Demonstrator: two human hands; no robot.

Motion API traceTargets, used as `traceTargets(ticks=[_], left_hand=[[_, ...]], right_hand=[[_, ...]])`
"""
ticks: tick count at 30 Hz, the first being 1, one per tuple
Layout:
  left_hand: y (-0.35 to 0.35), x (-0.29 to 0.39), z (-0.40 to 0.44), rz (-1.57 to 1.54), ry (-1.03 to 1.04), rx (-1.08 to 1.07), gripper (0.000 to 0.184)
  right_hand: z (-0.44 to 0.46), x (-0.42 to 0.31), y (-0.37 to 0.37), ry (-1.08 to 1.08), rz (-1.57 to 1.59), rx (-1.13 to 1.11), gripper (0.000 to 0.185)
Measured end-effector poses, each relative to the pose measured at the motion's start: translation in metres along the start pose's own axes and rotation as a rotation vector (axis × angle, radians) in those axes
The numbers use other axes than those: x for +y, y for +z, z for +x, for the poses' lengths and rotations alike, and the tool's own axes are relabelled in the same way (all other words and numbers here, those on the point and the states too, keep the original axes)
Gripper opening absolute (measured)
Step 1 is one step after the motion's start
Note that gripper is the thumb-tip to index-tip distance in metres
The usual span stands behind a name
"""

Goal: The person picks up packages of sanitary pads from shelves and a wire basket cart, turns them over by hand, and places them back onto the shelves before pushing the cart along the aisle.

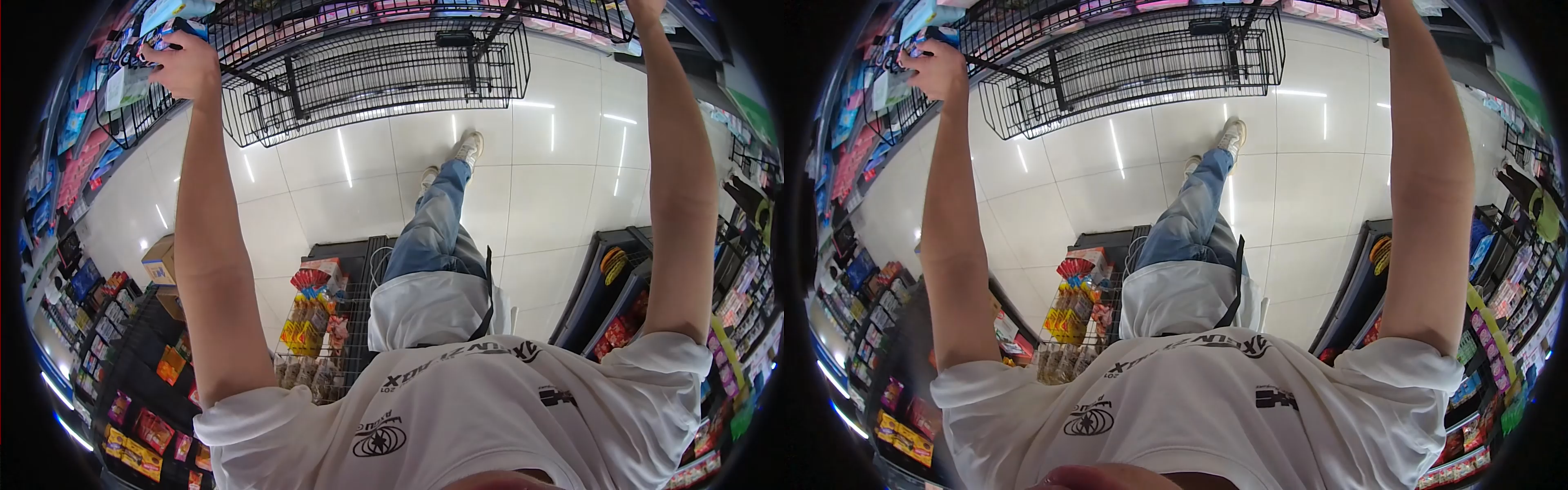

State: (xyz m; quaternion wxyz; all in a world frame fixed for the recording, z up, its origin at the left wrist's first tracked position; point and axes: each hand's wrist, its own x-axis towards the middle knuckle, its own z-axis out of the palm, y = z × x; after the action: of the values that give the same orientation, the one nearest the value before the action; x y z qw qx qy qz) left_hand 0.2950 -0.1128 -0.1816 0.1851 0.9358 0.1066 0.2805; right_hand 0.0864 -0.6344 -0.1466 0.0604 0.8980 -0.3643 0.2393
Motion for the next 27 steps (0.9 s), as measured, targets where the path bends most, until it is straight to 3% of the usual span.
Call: traceTargets(ticks=[9, 11, 17, 23, 27], left_hand=[[-0.005, 0.002, -0.002, -0.033, 0.003, 0.004, 0.056], [-0.003, 0.0, -0.002, -0.053, 0.018, 0.019, 0.055], [0.002, -0.003, -0.001, -0.019, 0.019, 0.064, 0.052], [-0.001, 0.0, -0.001, -0.017, 0.025, 0.049, 0.051], [0.001, -0.001, 0.0, -0.012, 0.021, 0.044, 0.052]], right_hand=[[0.001, 0.007, 0.006, -0.011, -0.07, -0.014, 0.033], [0.003, 0.017, 0.023, -0.188, -0.276, 0.167, 0.033], [0.002, 0.018, 0.022, -0.156, -0.224, 0.133, 0.034], [-0.003, -0.001, 0.0, 0.015, -0.061, -0.014, 0.033], [-0.002, 0.006, 0.007, -0.055, -0.102, 0.018, 0.034]])
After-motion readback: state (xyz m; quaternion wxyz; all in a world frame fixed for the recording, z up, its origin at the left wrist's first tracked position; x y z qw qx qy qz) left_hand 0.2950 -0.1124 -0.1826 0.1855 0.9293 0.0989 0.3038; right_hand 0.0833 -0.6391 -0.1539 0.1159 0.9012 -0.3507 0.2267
